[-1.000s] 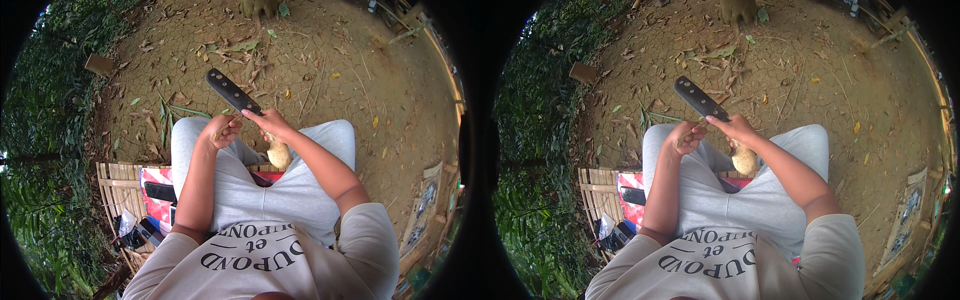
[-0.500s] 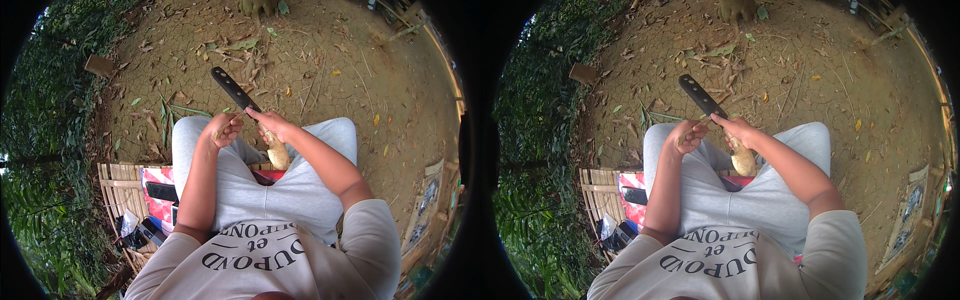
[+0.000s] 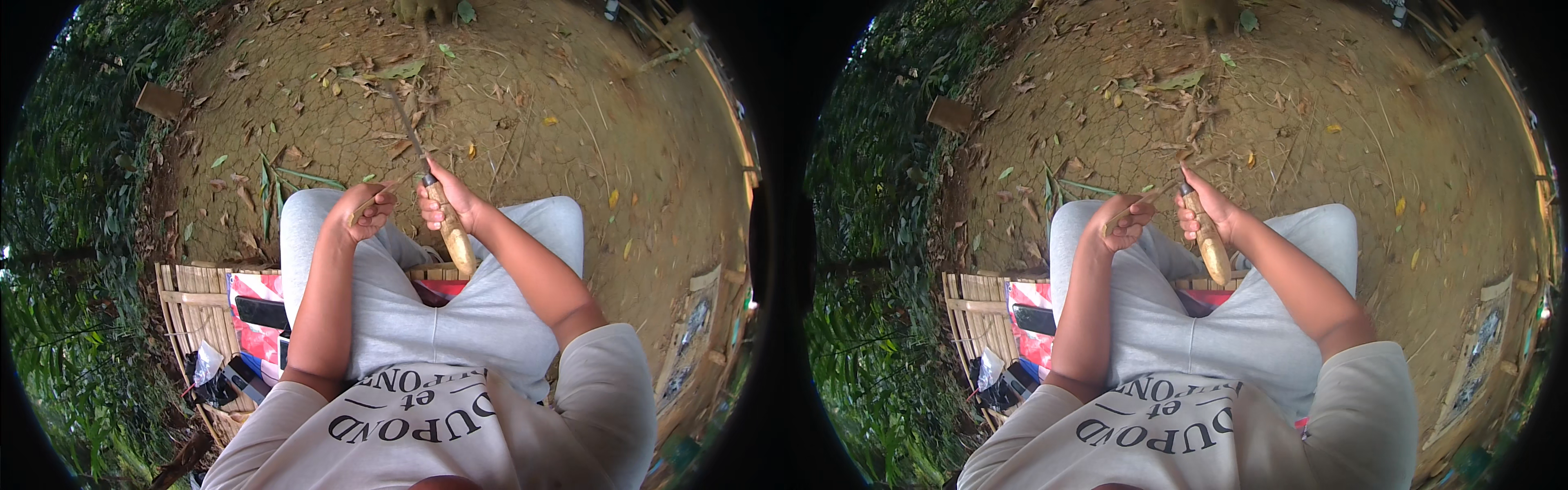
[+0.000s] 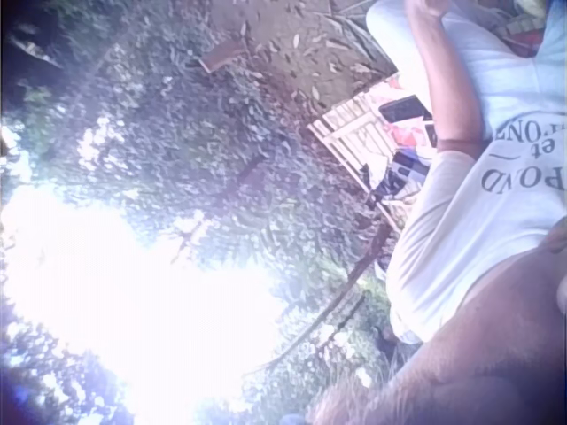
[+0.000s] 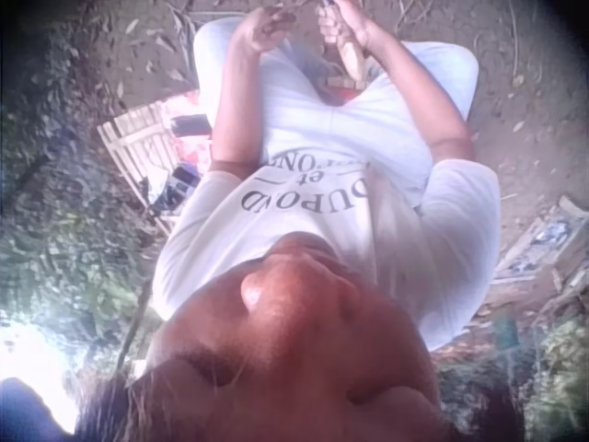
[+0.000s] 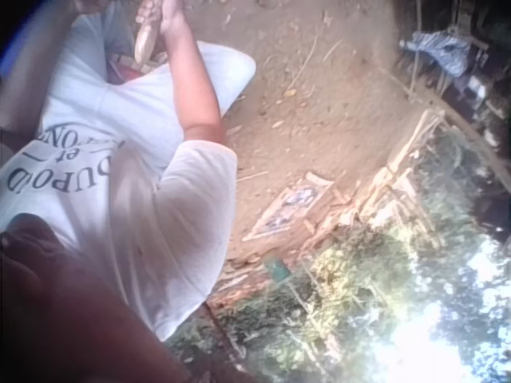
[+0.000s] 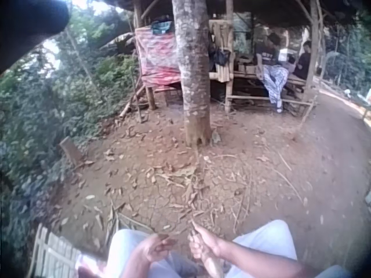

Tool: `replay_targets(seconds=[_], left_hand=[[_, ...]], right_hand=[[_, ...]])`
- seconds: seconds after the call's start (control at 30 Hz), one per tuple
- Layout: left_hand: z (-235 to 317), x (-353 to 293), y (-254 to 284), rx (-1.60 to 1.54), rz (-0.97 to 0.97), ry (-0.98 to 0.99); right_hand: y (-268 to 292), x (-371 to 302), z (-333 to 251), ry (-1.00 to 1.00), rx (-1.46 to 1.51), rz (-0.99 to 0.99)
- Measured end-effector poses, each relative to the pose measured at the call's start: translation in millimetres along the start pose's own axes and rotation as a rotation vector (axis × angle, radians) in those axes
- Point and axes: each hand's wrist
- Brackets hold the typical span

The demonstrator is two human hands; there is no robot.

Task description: The person uses a large knife to whittle and shape a thin wooden stick, rotating it by hand while seated outdoors.

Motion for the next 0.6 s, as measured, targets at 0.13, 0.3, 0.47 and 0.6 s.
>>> replay_targets(seconds=[0.13, 0.3, 0.47, 0.6], left_hand=[[-1, -8, -12, 0.054, 0.069, -0.077], [-8, -19, -26, 0.234, 0.115, -0.166], [-28, -31, -51, 0.508, 0.198, -0.254], [-27, -19, -39, 0.346, 0.095, -0.111]], right_hand=[[-3, -3, -19, 0.165, -0.105, 0.255], [3, -14, -34, 0.429, -0.267, 0.672], [21, -9, -43, 0.644, -0.441, 0.741], [26, -6, -51, 0.659, -0.370, 0.687]])
Point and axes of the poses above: each hand's wrist, its own x-axis towards the middle knuckle, its own y-axis out of the back of the hand, z = x × y, and after that the axes turned 15 degrees about z, right-handed
